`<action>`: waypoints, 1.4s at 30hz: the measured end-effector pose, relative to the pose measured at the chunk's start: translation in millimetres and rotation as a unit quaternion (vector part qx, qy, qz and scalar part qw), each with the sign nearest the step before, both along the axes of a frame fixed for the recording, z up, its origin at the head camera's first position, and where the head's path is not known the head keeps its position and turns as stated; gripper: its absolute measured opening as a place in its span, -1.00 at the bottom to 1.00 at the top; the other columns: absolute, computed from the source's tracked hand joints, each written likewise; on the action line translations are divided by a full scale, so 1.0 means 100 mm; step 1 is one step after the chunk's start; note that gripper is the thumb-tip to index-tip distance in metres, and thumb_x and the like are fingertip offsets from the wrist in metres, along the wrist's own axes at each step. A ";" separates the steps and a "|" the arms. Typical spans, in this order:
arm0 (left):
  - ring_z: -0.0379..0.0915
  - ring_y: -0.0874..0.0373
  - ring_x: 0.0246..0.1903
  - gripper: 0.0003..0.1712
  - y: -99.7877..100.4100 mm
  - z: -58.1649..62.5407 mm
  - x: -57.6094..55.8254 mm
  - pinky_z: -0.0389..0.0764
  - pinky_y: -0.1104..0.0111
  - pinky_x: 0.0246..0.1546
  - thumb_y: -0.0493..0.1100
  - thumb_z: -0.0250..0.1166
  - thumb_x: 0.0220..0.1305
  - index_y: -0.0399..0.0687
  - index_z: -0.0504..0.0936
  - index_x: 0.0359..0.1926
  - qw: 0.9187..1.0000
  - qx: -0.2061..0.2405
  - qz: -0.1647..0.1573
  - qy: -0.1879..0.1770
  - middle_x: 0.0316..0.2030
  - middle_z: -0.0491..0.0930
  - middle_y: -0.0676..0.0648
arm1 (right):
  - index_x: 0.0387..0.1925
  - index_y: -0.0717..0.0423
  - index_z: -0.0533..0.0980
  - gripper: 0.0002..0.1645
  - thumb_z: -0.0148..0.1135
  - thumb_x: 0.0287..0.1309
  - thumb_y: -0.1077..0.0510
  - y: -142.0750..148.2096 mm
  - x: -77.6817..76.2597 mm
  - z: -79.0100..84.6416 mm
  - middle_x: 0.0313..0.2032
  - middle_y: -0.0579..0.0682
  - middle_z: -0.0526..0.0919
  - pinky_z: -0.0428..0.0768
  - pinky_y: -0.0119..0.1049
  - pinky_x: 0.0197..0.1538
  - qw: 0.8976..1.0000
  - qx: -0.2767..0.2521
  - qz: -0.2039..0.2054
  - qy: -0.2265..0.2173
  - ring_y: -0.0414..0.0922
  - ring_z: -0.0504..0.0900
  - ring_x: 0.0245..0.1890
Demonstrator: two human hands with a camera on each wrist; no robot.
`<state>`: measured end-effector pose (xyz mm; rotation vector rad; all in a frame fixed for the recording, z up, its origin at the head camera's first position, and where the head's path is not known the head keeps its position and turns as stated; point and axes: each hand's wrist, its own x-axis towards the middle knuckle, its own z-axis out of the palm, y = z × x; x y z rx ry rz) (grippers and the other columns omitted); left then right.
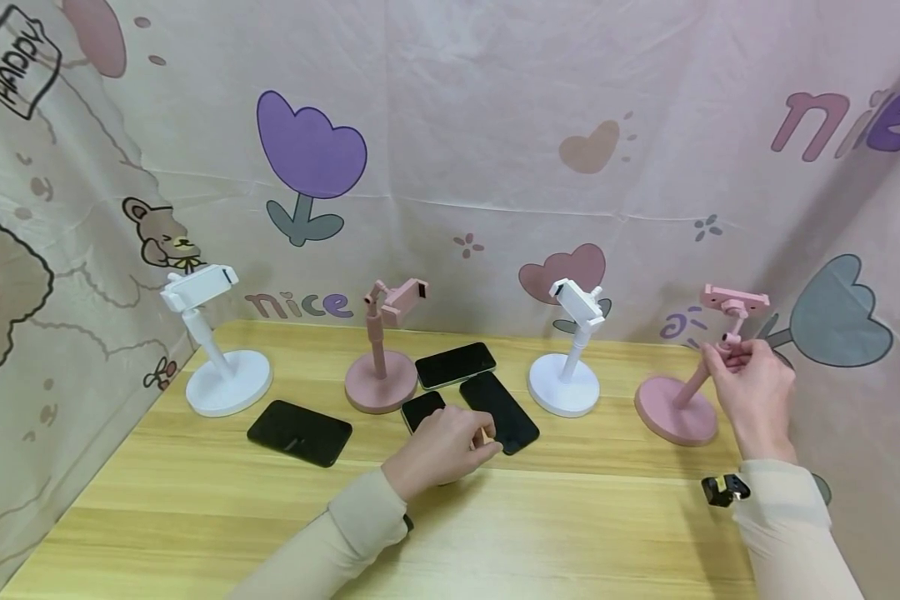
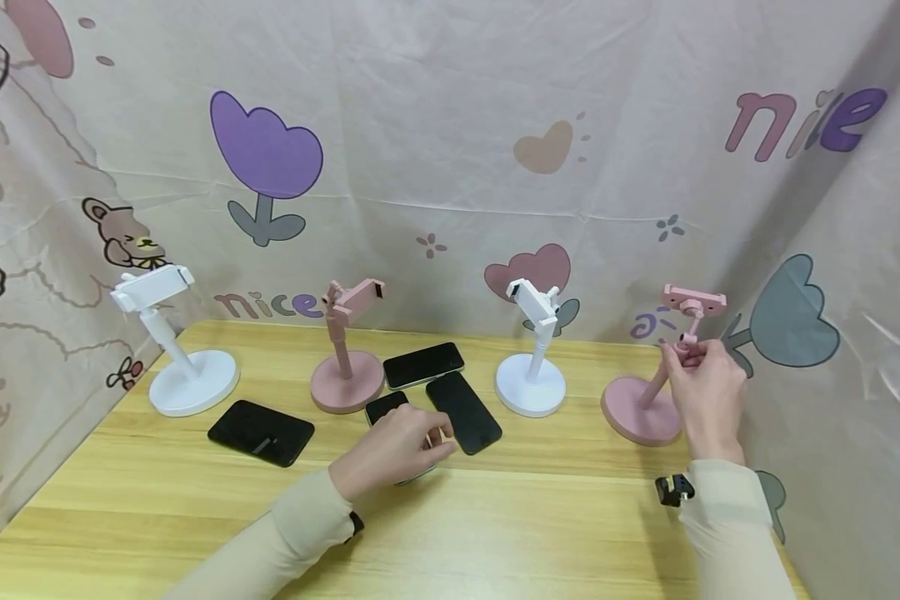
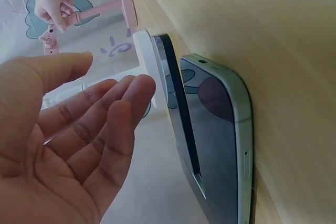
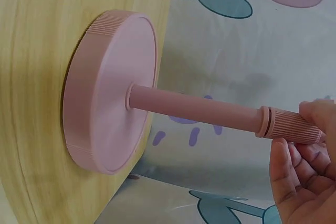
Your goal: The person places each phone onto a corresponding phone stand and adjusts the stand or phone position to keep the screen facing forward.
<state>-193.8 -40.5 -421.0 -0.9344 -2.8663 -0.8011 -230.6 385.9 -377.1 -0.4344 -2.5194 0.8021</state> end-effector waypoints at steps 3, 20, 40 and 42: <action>0.42 0.43 -0.53 -0.85 0.02 -0.01 -0.01 0.50 0.56 -0.46 -0.02 0.47 0.43 0.03 0.79 -0.20 1.000 -0.002 -0.004 -0.001 -0.42 0.73 0.13 | 0.26 0.41 0.50 -0.36 0.24 0.54 -0.10 -0.02 0.05 0.01 0.07 0.40 0.68 0.38 -0.78 -0.47 1.000 0.000 0.002 -0.001 0.04 0.67 -0.17; 0.43 0.39 -0.50 -0.86 0.03 0.02 -0.02 0.51 0.56 -0.44 -0.02 0.47 0.44 0.04 0.78 -0.19 1.000 -0.006 -0.003 0.006 -0.39 0.73 0.11 | -0.07 0.24 0.67 -0.62 0.37 0.37 -0.03 -0.14 0.33 0.04 -0.17 0.28 0.81 0.35 -0.49 -0.23 0.998 0.053 0.024 0.021 -0.41 0.45 -0.35; 0.48 0.43 -0.46 -0.86 0.09 0.00 -0.07 0.55 0.59 -0.38 -0.04 0.47 0.45 0.00 0.78 -0.20 1.000 0.007 -0.021 -0.005 -0.36 0.75 0.11 | -0.05 0.30 0.68 -0.61 0.48 0.37 0.03 -0.35 0.51 0.07 -0.15 0.34 0.81 0.36 -0.55 -0.27 0.997 0.053 0.055 0.025 0.21 0.72 -0.10; 0.49 0.44 -0.46 -0.86 0.10 0.00 -0.08 0.55 0.59 -0.38 -0.04 0.47 0.44 0.01 0.78 -0.20 1.000 0.007 -0.024 -0.005 -0.36 0.76 0.11 | -0.03 0.31 0.69 -0.61 0.48 0.38 0.04 -0.36 0.52 0.08 -0.14 0.35 0.81 0.39 -0.60 -0.30 0.996 0.059 0.063 0.028 0.24 0.74 -0.10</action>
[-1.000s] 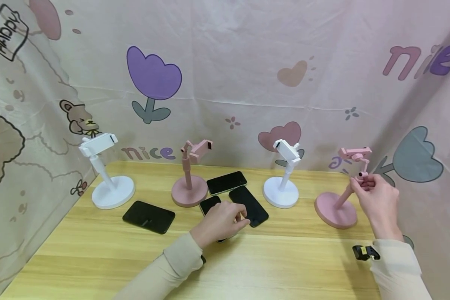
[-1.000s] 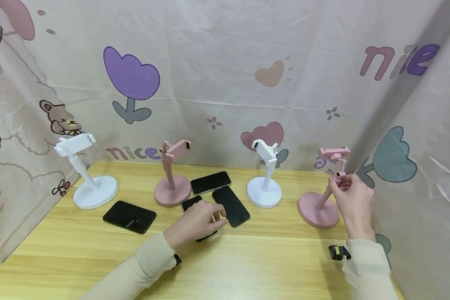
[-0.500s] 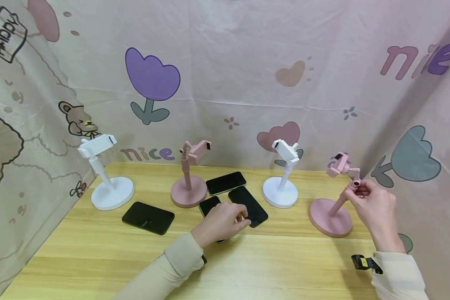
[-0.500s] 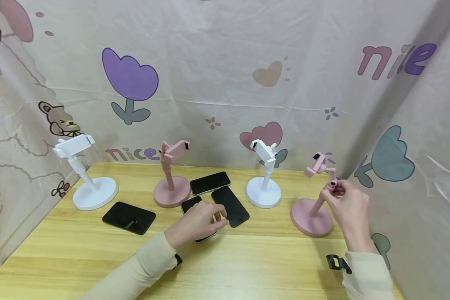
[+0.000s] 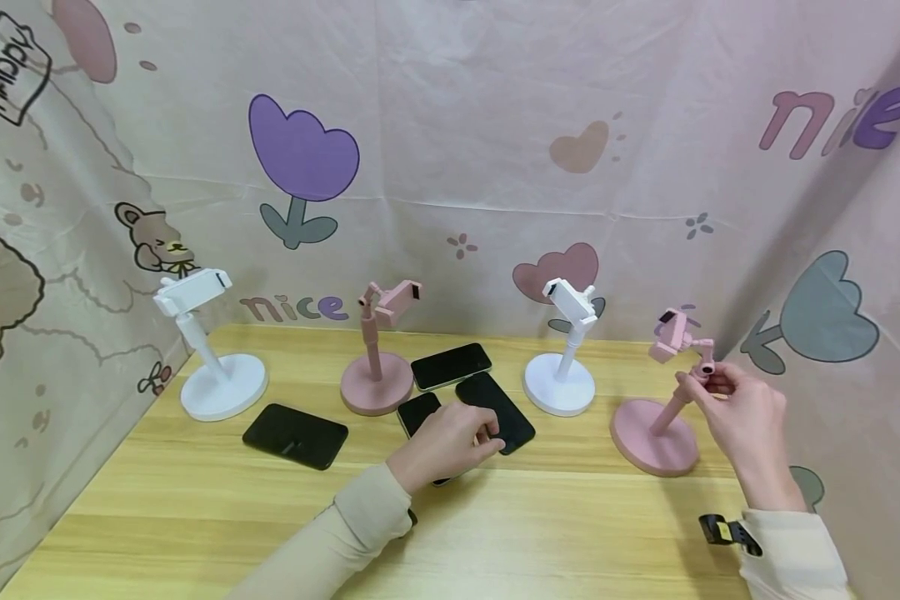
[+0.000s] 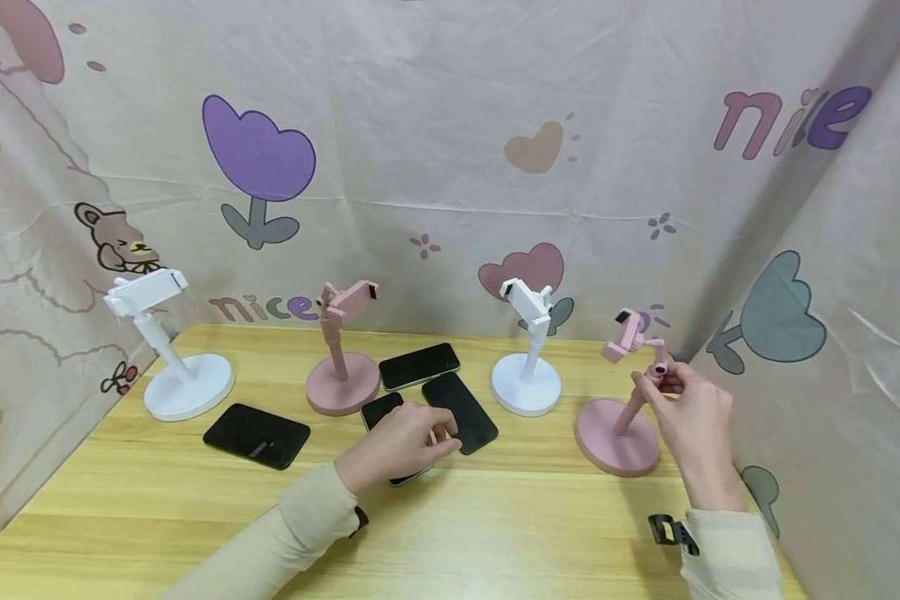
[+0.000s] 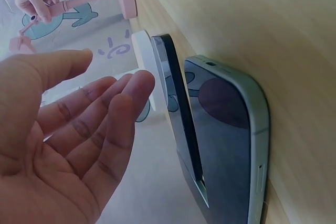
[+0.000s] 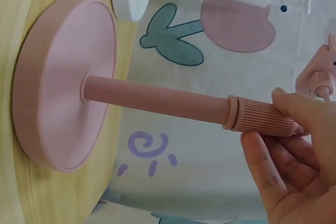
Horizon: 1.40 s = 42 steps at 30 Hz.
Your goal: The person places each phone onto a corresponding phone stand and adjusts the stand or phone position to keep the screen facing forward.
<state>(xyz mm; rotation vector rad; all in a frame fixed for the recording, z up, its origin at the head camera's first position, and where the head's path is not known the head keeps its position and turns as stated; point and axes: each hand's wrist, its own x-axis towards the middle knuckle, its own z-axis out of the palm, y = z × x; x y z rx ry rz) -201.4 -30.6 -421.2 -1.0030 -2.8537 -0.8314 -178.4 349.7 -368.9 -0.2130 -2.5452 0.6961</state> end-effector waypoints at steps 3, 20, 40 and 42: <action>0.50 0.45 -0.45 -0.85 0.01 0.01 0.00 0.56 0.59 -0.37 -0.03 0.48 0.44 0.01 0.78 -0.20 1.000 0.000 -0.006 -0.002 -0.36 0.76 0.12 | 0.01 0.31 0.70 -0.59 0.47 0.39 0.03 -0.03 0.02 0.01 -0.13 0.37 0.82 0.42 -0.57 -0.32 1.000 0.009 0.016 -0.005 0.31 0.77 -0.09; 0.53 0.43 -0.39 -0.84 0.08 0.00 -0.01 0.61 0.58 -0.28 -0.03 0.48 0.44 0.00 0.78 -0.14 0.999 -0.014 -0.029 -0.006 -0.34 0.78 0.14 | 0.04 0.34 0.70 -0.66 0.50 0.28 0.27 -0.32 0.20 0.05 -0.18 0.38 0.82 0.48 -0.86 -0.33 0.994 0.020 0.106 0.022 0.37 0.82 -0.13; 0.66 0.43 -0.31 -0.78 0.17 -0.01 0.02 0.66 0.65 -0.19 -0.11 0.47 0.45 -0.11 0.78 0.00 0.998 -0.005 -0.065 -0.021 -0.21 0.84 0.02 | 0.02 0.26 0.75 -0.61 0.44 0.12 0.47 -0.63 0.39 0.10 -0.15 0.28 0.85 0.63 -0.61 -0.29 0.980 0.000 0.196 -0.024 0.14 0.84 -0.13; 0.67 0.41 -0.29 -0.77 0.18 -0.01 0.02 0.66 0.66 -0.18 -0.11 0.47 0.44 -0.11 0.77 0.01 0.997 -0.008 -0.068 -0.023 -0.19 0.84 0.00 | 0.00 0.22 0.75 -0.59 0.44 0.09 0.49 -0.66 0.41 0.10 -0.16 0.22 0.86 0.66 -0.57 -0.28 0.979 -0.005 0.203 -0.030 -0.04 0.82 -0.14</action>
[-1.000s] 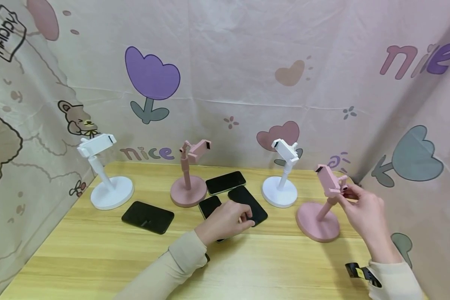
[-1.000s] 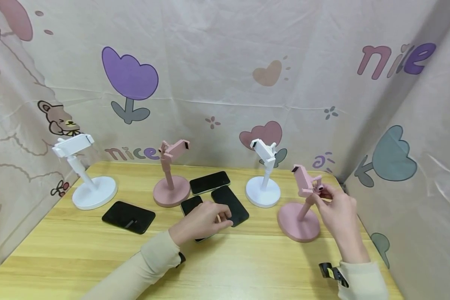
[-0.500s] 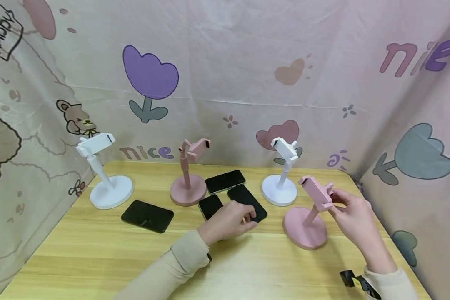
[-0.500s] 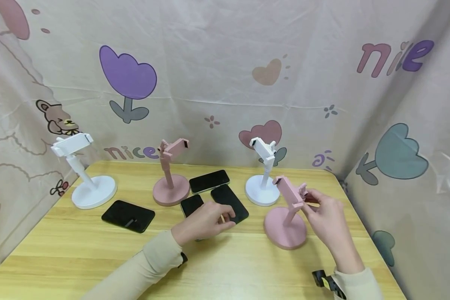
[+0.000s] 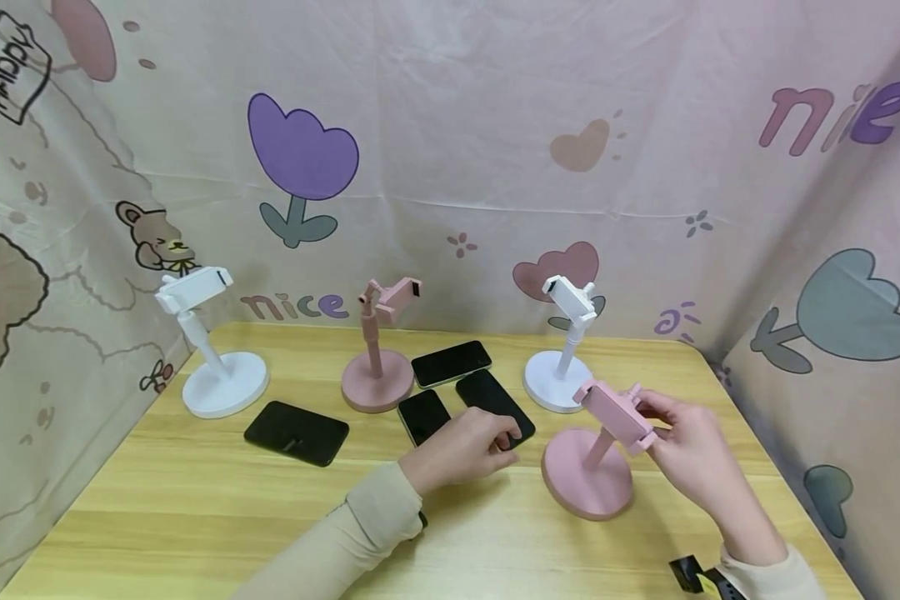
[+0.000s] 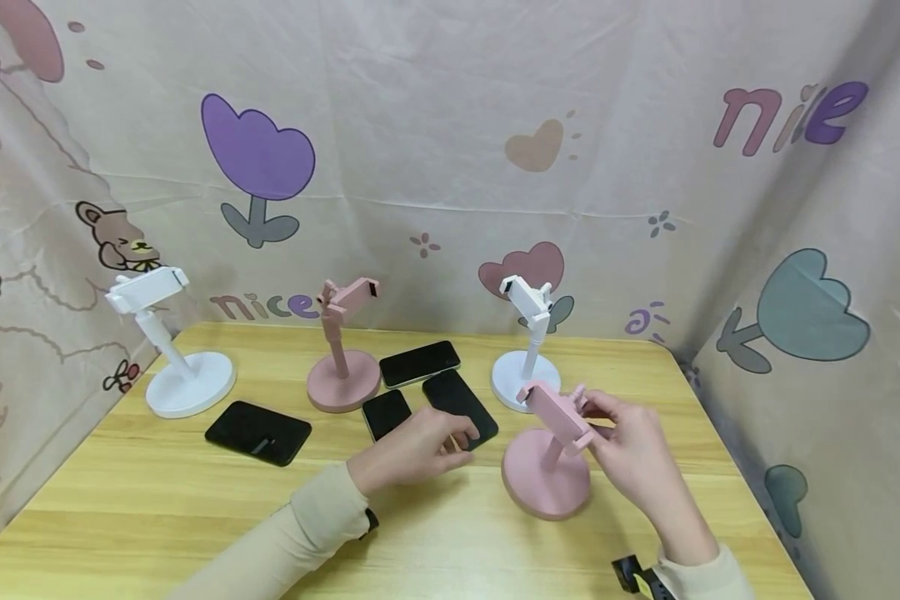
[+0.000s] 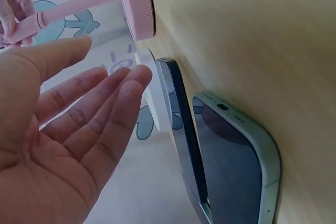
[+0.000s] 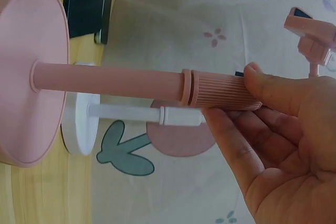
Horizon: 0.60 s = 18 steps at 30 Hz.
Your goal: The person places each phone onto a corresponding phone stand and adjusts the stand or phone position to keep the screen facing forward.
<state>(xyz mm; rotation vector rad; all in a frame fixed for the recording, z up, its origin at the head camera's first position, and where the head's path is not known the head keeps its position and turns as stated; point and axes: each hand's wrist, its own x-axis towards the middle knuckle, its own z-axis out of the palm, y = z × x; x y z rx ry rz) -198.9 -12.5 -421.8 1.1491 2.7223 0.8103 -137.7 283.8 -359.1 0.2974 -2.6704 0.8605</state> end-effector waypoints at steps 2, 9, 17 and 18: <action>0.67 0.42 -0.28 -0.75 0.01 0.01 0.01 0.66 0.66 -0.18 -0.12 0.48 0.43 -0.11 0.77 0.03 1.000 -0.003 -0.005 -0.004 -0.18 0.84 -0.01 | -0.02 0.18 0.76 -0.60 0.46 0.09 0.49 -0.03 0.02 0.00 -0.14 0.17 0.86 0.70 -0.60 -0.20 1.000 -0.009 0.009 -0.008 -0.22 0.77 -0.13; 0.62 0.48 -0.30 -0.68 0.04 0.02 0.06 0.63 0.70 -0.20 -0.10 0.49 0.43 -0.10 0.75 0.11 1.000 -0.001 -0.024 -0.018 -0.12 0.84 -0.02 | 0.00 0.19 0.75 -0.55 0.49 0.06 0.52 -0.15 0.06 -0.02 -0.11 0.13 0.85 0.76 -0.55 -0.10 0.995 -0.060 0.073 -0.010 -0.53 0.64 -0.11; 0.71 0.41 -0.19 -0.68 0.04 0.02 0.11 0.68 0.67 -0.12 -0.06 0.48 0.44 -0.07 0.76 0.12 0.998 0.008 -0.052 -0.022 -0.06 0.84 0.03 | -0.04 0.14 0.73 -0.59 0.47 0.11 0.52 -0.33 0.10 -0.02 -0.08 0.08 0.84 0.84 -0.32 -0.03 0.984 -0.096 0.148 -0.028 -0.48 0.68 -0.05; 0.72 0.39 -0.17 -0.67 0.03 0.02 0.11 0.68 0.66 -0.12 -0.06 0.47 0.44 -0.08 0.75 0.13 0.998 0.013 -0.058 -0.021 -0.04 0.84 0.02 | -0.05 0.11 0.73 -0.59 0.46 0.11 0.52 -0.35 0.11 -0.02 -0.08 0.07 0.84 0.84 -0.31 -0.03 0.982 -0.098 0.156 -0.031 -0.47 0.69 -0.04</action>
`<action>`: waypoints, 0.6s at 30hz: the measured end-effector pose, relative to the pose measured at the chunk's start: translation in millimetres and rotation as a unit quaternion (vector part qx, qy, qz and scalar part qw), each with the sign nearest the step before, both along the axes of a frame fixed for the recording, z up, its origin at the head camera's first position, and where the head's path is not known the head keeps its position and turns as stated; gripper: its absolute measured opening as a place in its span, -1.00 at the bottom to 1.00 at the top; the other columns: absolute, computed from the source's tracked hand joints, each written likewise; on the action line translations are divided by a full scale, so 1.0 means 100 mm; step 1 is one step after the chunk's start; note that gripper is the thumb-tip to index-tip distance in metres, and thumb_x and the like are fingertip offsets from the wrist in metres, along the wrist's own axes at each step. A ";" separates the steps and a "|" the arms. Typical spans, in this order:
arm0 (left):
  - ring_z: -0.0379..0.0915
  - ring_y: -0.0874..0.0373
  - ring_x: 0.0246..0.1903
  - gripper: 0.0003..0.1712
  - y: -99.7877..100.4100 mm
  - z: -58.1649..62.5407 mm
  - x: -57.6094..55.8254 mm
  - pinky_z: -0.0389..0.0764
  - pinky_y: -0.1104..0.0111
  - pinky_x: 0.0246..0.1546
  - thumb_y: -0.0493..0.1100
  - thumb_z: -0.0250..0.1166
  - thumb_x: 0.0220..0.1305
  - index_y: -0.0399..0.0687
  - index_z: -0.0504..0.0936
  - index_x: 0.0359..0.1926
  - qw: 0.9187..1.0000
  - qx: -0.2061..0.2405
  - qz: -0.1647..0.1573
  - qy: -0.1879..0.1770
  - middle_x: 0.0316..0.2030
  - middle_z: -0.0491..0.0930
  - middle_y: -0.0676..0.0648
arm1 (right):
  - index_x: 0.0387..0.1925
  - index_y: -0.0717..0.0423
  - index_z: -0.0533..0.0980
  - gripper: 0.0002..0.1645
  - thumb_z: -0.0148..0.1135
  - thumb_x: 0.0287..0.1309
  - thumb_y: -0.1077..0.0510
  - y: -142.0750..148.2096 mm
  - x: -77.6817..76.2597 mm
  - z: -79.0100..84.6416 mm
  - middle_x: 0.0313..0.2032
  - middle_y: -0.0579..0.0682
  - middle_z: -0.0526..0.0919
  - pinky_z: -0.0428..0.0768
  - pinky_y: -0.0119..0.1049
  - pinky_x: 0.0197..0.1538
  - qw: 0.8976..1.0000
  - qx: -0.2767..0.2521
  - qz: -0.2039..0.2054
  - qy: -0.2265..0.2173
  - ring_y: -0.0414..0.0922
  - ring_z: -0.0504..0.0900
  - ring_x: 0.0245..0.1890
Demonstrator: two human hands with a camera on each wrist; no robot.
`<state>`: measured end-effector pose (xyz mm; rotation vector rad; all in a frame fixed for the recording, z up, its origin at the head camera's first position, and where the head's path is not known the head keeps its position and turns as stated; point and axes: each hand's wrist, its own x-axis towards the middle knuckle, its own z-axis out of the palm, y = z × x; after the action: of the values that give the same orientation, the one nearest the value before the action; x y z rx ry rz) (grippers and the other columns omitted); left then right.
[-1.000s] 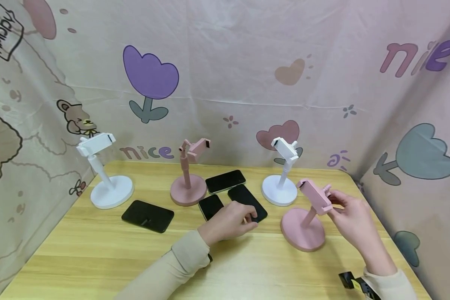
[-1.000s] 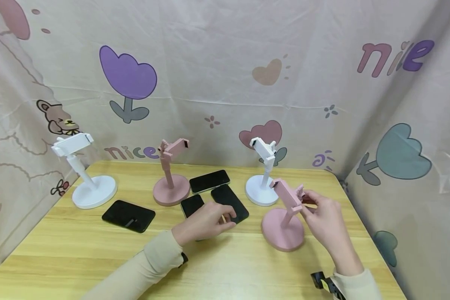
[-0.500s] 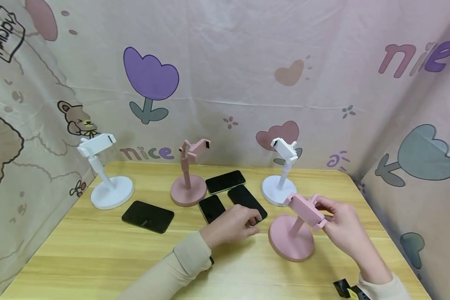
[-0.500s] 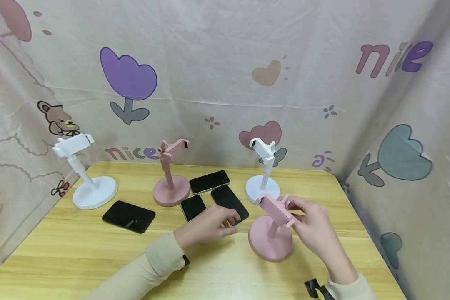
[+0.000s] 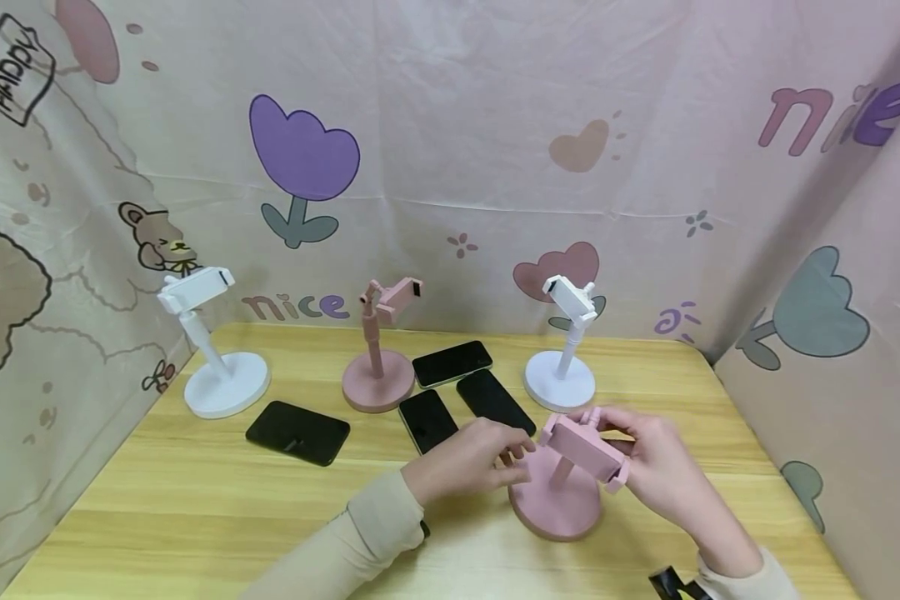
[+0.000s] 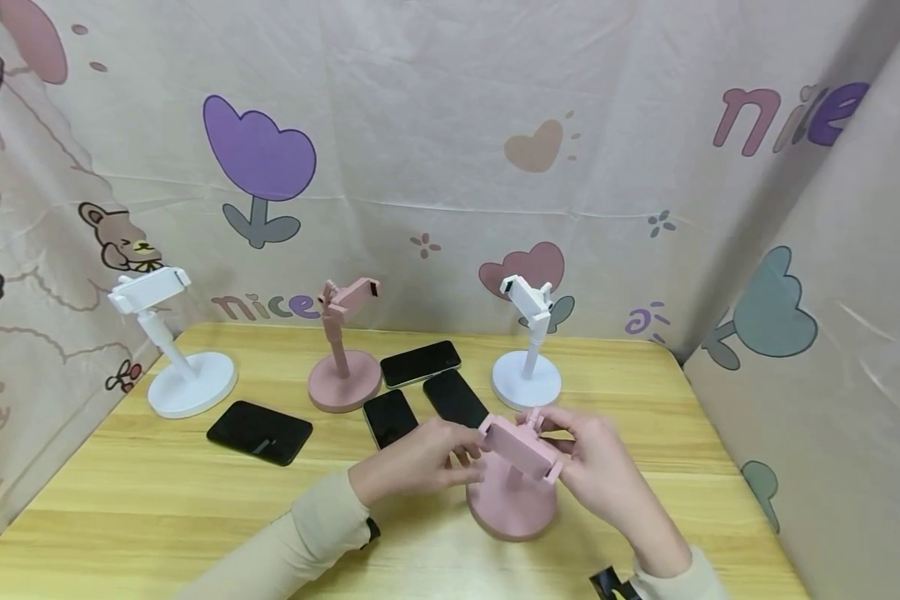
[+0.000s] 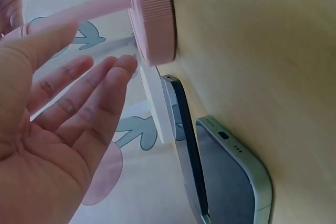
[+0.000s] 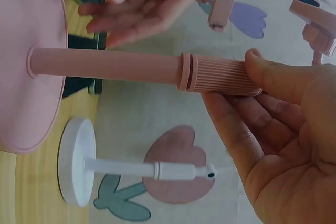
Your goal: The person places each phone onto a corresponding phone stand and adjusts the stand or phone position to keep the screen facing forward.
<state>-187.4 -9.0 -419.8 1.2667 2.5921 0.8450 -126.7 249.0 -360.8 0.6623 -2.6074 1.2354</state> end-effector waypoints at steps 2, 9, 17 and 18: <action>0.72 0.37 -0.16 -0.66 -0.01 0.00 0.02 0.69 0.66 -0.11 -0.08 0.48 0.43 -0.10 0.75 0.13 1.000 0.011 -0.011 0.005 -0.04 0.83 0.00 | -0.07 0.07 0.73 -0.60 0.46 0.12 0.50 -0.05 0.00 0.00 -0.04 0.07 0.84 0.84 -0.29 -0.01 1.000 -0.009 0.019 -0.007 -0.43 0.72 0.01; 0.68 0.49 -0.25 -0.72 -0.06 0.00 0.09 0.66 0.72 -0.20 -0.09 0.51 0.40 -0.12 0.76 0.02 0.998 0.051 -0.027 -0.011 -0.13 0.83 -0.02 | 0.01 0.14 0.72 -0.61 0.48 0.15 0.45 -0.17 -0.01 0.00 0.02 0.12 0.83 0.83 -0.25 0.01 0.996 -0.033 0.078 -0.012 -0.41 0.72 0.08; 0.64 0.51 -0.28 -0.80 -0.12 0.00 0.14 0.69 0.68 -0.24 -0.13 0.53 0.38 -0.06 0.76 -0.05 0.997 0.071 -0.015 -0.019 -0.19 0.85 0.01 | -0.01 0.03 0.71 -0.71 0.48 0.27 0.32 -0.30 -0.06 -0.02 0.04 0.09 0.83 0.83 -0.25 0.05 0.991 -0.034 0.120 -0.039 -0.37 0.72 0.10; 0.64 0.50 -0.27 -0.83 -0.14 -0.01 0.15 0.70 0.67 -0.23 -0.15 0.52 0.38 -0.05 0.76 -0.07 0.997 0.073 -0.012 -0.021 -0.19 0.85 0.01 | -0.03 0.01 0.71 -0.72 0.48 0.27 0.33 -0.32 -0.07 -0.02 0.04 0.09 0.83 0.83 -0.26 0.05 0.991 -0.034 0.124 -0.042 -0.36 0.72 0.10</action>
<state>-172.6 -23.1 -420.9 1.2978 2.5168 1.0618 -133.9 216.8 -362.8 0.9635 -2.5965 1.4448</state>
